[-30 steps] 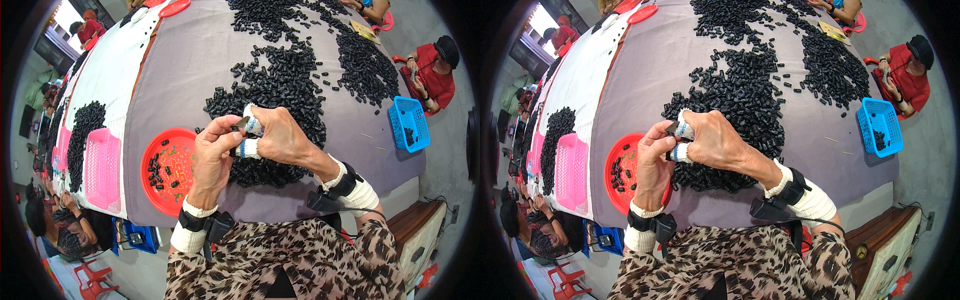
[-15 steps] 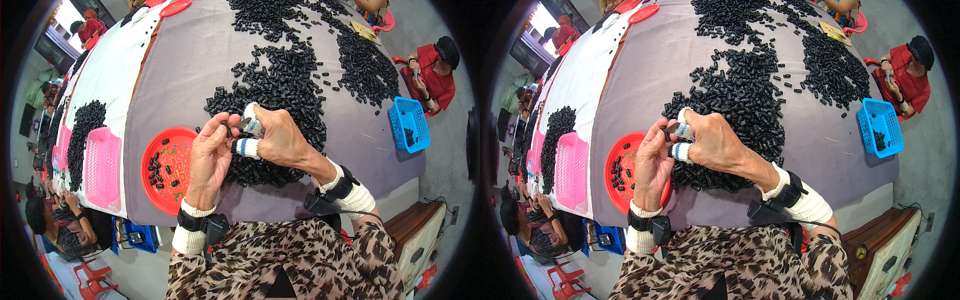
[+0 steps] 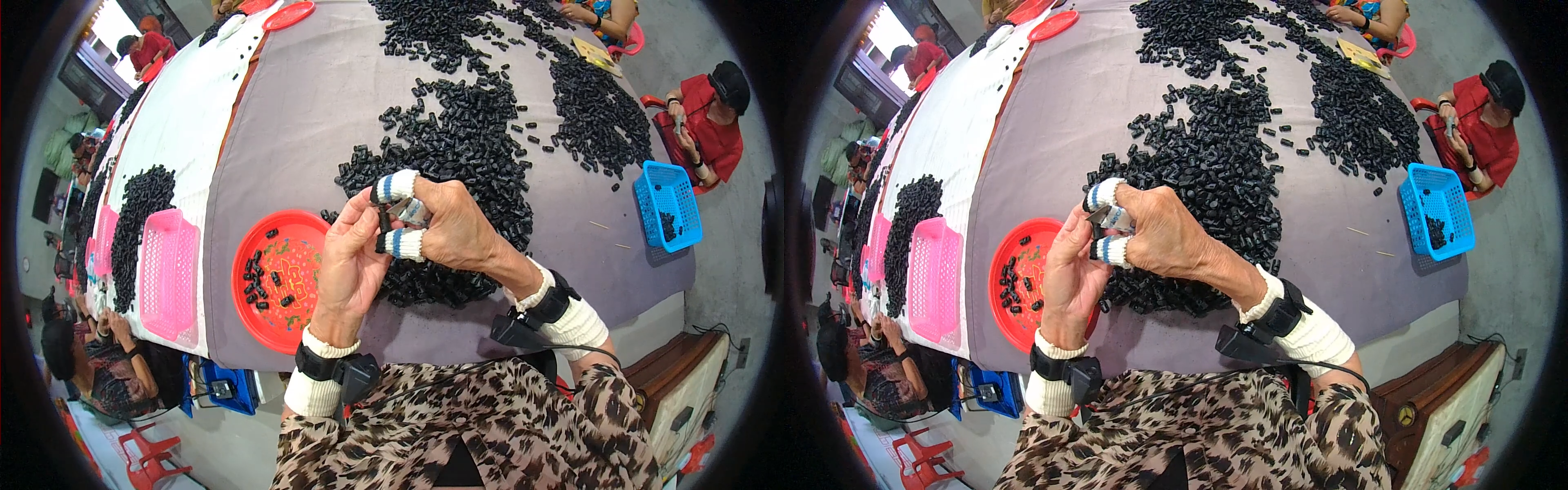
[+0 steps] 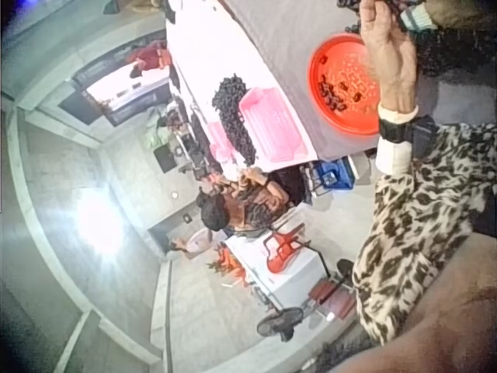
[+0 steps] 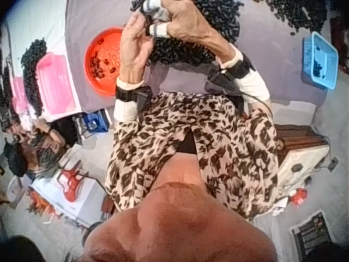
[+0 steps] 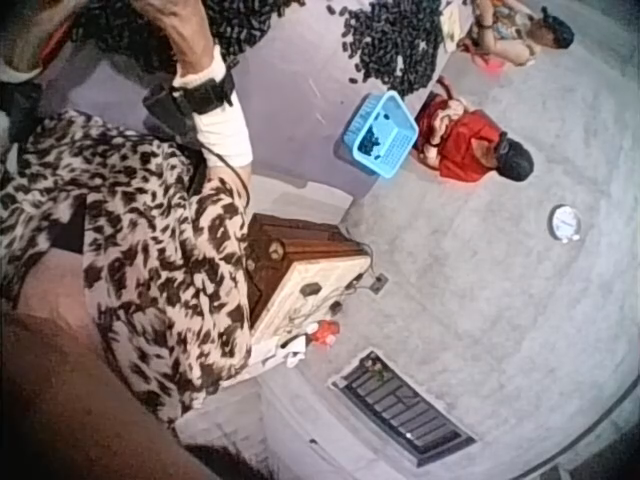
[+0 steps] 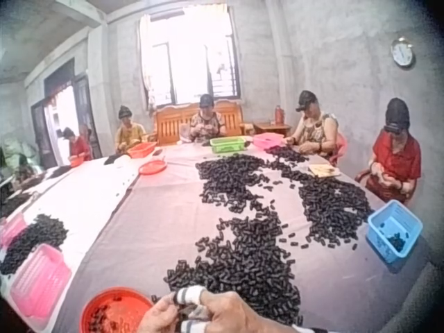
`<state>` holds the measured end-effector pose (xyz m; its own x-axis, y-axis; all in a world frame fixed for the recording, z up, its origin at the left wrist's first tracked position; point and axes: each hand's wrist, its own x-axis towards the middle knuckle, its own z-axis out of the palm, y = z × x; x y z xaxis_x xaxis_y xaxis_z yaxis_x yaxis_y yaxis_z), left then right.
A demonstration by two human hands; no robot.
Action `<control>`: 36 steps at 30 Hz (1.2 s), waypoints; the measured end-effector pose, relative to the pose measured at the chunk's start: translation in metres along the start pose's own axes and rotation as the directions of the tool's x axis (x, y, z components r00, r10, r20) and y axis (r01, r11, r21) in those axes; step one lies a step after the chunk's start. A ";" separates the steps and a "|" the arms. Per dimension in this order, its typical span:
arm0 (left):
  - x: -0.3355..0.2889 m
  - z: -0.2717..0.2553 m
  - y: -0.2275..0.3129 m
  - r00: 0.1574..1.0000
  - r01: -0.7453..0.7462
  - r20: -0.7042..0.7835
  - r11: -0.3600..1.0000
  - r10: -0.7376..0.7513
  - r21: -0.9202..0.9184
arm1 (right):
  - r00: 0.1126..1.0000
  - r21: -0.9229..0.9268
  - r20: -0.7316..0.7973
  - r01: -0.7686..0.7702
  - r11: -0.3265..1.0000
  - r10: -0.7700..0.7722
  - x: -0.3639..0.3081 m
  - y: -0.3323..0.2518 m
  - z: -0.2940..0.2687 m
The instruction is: Sorting and cleaning small black shoe components at a production table.
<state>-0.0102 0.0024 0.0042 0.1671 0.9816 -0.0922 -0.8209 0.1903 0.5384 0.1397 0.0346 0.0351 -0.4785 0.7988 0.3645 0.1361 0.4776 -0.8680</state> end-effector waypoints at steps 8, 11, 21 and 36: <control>-0.002 0.010 0.002 0.996 -0.067 -0.028 0.950 0.079 0.304 | 1.000 -0.060 0.005 0.020 0.998 -0.019 -0.001 0.002 0.000; 0.000 0.009 0.001 0.998 -0.041 -0.037 0.950 0.055 0.310 | 1.000 -0.077 -0.003 0.022 0.997 -0.023 -0.003 0.005 -0.001; -0.005 0.001 0.004 0.995 -0.072 0.070 0.991 0.064 0.114 | 0.998 -0.076 -0.046 -0.046 0.996 0.043 -0.003 0.003 0.000; -0.006 -0.006 0.007 0.991 -0.028 0.135 0.985 0.004 0.172 | 0.958 -0.164 0.193 -0.182 0.970 0.212 0.006 -0.006 -0.012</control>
<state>-0.0202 -0.0020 0.0030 0.2358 0.9715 0.0243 -0.7192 0.1576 0.6767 0.1470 0.0408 0.0465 -0.5972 0.7958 0.1000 0.3609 0.3780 -0.8526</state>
